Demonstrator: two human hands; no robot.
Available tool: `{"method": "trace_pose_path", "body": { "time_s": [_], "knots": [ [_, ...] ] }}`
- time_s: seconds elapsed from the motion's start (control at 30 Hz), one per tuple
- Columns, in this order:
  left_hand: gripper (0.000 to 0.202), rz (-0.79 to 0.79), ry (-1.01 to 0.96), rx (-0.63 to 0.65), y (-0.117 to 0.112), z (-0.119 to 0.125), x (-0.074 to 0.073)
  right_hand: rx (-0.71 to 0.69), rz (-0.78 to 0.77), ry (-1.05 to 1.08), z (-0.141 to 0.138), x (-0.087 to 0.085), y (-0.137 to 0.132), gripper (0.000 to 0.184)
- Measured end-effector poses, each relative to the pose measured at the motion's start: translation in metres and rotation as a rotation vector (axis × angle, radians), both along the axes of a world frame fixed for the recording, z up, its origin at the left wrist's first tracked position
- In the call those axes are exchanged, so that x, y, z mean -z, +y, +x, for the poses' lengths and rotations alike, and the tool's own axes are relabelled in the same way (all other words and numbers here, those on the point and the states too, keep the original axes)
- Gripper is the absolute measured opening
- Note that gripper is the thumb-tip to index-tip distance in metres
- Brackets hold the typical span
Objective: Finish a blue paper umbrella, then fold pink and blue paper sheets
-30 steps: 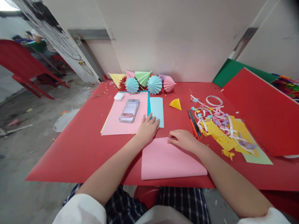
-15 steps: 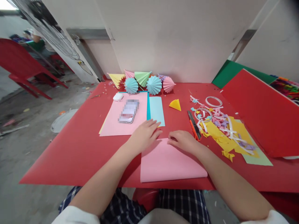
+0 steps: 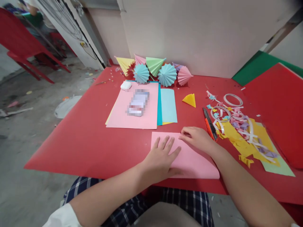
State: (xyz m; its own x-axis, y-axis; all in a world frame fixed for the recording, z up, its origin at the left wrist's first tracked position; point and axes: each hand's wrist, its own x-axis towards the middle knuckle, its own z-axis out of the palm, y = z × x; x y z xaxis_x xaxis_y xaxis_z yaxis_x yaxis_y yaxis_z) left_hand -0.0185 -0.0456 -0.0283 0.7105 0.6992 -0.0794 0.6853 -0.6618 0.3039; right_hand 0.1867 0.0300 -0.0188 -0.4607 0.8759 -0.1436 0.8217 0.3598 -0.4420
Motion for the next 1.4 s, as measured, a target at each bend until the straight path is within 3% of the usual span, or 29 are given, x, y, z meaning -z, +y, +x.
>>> {"method": "trace_pose_path", "body": {
  "time_s": [0.83, 1.4],
  "knots": [
    [0.066, 0.055, -0.024, -0.033, -0.0007, -0.0011, -0.0003, 0.031, 0.006, -0.015, -0.0048, -0.0048, -0.003, 0.02],
    [0.047, 0.053, -0.01, -0.051, 0.0004, 0.0018, 0.0002, 0.023, 0.001, -0.02, -0.0012, -0.001, -0.0011, 0.022]
  ]
}}
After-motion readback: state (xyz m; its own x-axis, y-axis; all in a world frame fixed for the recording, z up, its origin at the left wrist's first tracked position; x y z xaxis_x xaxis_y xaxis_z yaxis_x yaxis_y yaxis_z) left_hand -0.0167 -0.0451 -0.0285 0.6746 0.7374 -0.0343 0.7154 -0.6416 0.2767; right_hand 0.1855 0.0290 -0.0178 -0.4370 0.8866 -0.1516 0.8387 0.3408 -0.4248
